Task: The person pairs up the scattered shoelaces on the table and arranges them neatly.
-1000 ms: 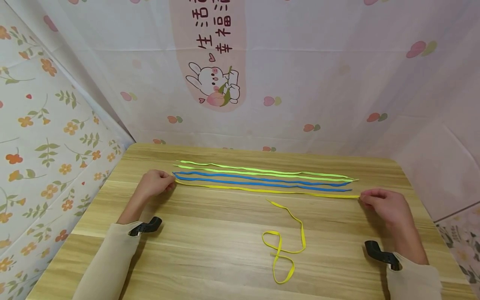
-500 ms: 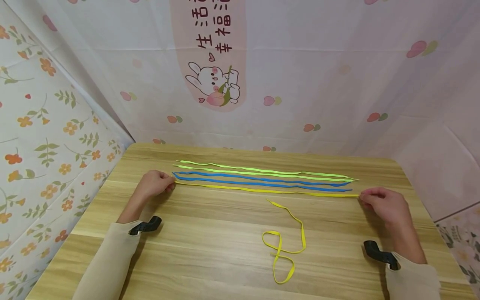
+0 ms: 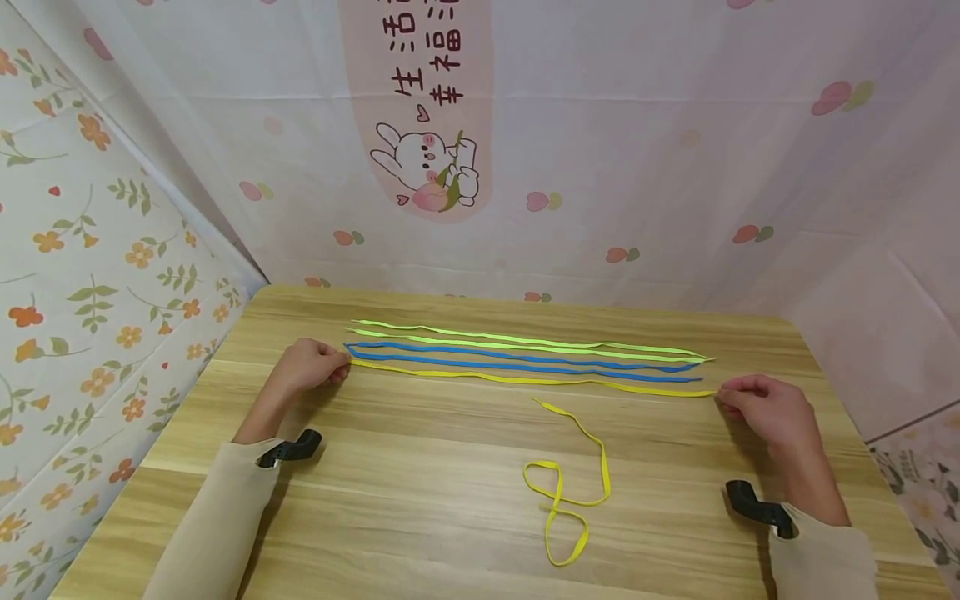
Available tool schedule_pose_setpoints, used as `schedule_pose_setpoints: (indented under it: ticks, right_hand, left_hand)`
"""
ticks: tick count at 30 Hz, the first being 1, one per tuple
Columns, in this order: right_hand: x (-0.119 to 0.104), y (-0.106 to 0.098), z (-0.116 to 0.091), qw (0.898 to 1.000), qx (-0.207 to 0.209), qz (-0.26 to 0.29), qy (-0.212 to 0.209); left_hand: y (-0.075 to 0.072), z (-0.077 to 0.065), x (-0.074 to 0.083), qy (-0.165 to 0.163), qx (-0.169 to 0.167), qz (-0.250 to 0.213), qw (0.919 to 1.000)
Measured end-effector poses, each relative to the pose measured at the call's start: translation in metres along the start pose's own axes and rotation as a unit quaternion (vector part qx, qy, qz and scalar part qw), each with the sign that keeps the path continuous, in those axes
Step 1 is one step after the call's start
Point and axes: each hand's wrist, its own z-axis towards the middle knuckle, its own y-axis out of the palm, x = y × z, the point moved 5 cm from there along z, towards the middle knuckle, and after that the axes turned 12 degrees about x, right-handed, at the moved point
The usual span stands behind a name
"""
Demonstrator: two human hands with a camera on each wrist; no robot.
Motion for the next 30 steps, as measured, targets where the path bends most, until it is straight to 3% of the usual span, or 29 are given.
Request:
schedule_pose_setpoints:
  ticks: [4, 7, 20, 22, 24, 27, 30]
  right_hand:
    - [0.002, -0.001, 0.000, 1.000, 0.002, 0.001, 0.005]
    - [0.002, -0.001, 0.000, 1.000, 0.002, -0.001, 0.005]
    - [-0.002, -0.004, -0.003, 1.000, 0.006, -0.001, 0.006]
    - [-0.007, -0.004, -0.005, 1.000, 0.005, 0.003, -0.003]
    - [-0.015, -0.005, -0.007, 1.000, 0.000, 0.003, -0.008]
    - [-0.030, -0.006, -0.013, 1.000, -0.015, 0.009, -0.022]
    - [-0.048, -0.006, -0.022, 0.999, -0.029, 0.009, -0.039]
  left_hand:
    - [-0.011, -0.016, 0.019, -0.002, -0.005, -0.005, 1.0000]
    - [-0.012, -0.019, 0.022, -0.005, -0.002, -0.002, 1.0000]
    - [-0.013, -0.019, 0.023, -0.006, -0.015, -0.014, 0.9998]
    - [-0.007, -0.010, 0.009, 0.008, -0.017, -0.023, 0.9996]
    - [-0.008, -0.010, 0.011, 0.014, -0.023, -0.029, 0.9992]
    - [-0.010, -0.015, 0.020, 0.029, -0.016, -0.027, 0.9991]
    - [-0.017, -0.031, 0.047, 0.038, -0.008, -0.023, 0.9990]
